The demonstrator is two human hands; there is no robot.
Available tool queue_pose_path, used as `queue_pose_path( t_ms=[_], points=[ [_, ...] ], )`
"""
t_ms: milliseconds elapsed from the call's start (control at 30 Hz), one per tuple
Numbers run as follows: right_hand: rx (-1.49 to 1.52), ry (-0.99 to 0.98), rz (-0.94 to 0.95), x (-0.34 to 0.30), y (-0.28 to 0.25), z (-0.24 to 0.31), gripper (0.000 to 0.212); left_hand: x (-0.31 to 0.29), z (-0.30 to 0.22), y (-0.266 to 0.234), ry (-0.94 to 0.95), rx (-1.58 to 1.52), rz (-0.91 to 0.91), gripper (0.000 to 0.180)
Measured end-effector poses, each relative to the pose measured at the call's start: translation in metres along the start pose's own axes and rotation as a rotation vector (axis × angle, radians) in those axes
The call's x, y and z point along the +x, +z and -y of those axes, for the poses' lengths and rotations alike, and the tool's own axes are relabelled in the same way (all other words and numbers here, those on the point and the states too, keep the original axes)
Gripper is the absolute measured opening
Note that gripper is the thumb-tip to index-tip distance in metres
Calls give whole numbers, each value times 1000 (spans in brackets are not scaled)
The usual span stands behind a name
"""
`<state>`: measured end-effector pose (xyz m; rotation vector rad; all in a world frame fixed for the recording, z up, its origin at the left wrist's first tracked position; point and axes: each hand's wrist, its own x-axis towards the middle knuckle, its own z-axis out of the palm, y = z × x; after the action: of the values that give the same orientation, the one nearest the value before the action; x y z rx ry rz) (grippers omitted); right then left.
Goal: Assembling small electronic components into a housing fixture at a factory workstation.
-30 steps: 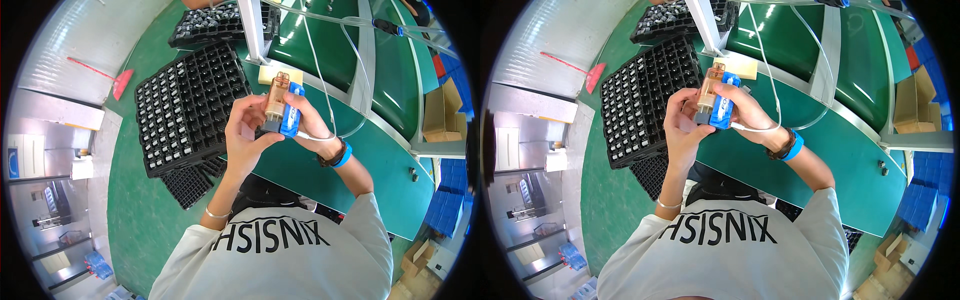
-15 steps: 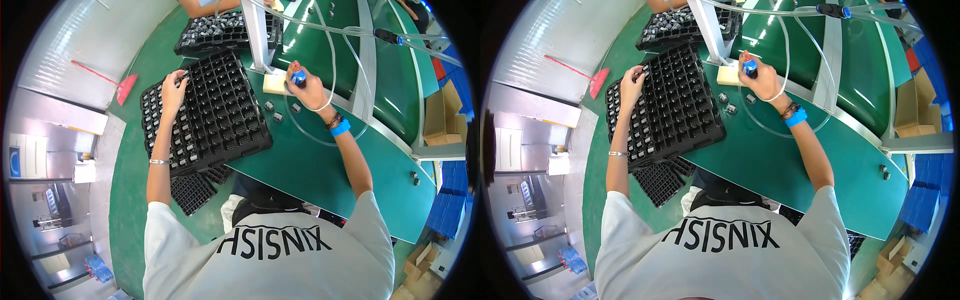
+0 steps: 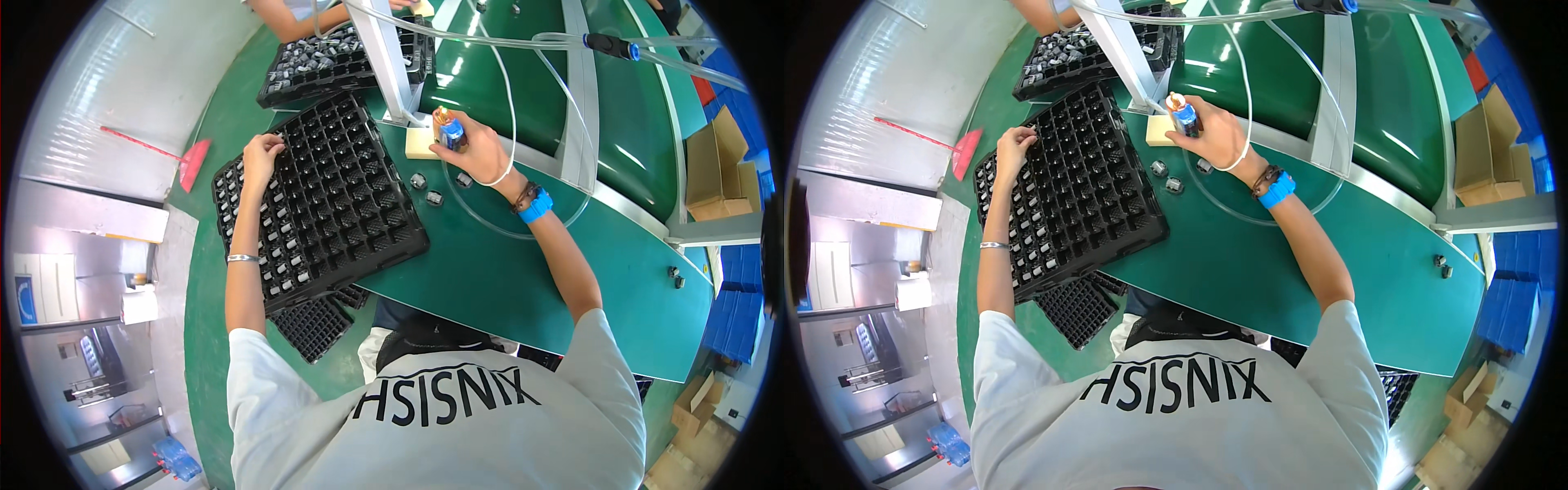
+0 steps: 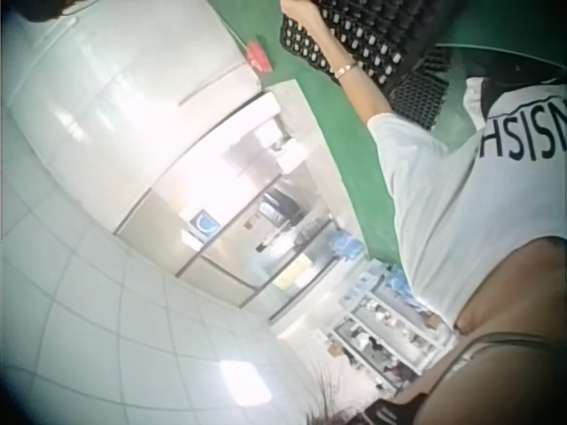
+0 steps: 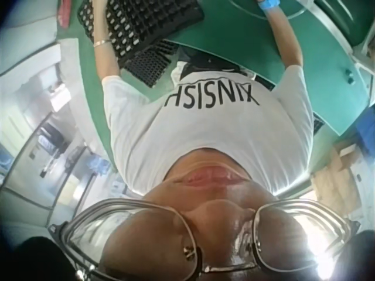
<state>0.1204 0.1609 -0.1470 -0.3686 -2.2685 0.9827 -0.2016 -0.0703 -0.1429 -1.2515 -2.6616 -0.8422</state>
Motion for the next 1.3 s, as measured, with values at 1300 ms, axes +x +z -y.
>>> queue_pose_path(
  t_ms=[1300],
  points=[
    [-596,195,-400,75,-50,-92,36,-161,-180,-39,-357,-1480,319,32]
  ],
)
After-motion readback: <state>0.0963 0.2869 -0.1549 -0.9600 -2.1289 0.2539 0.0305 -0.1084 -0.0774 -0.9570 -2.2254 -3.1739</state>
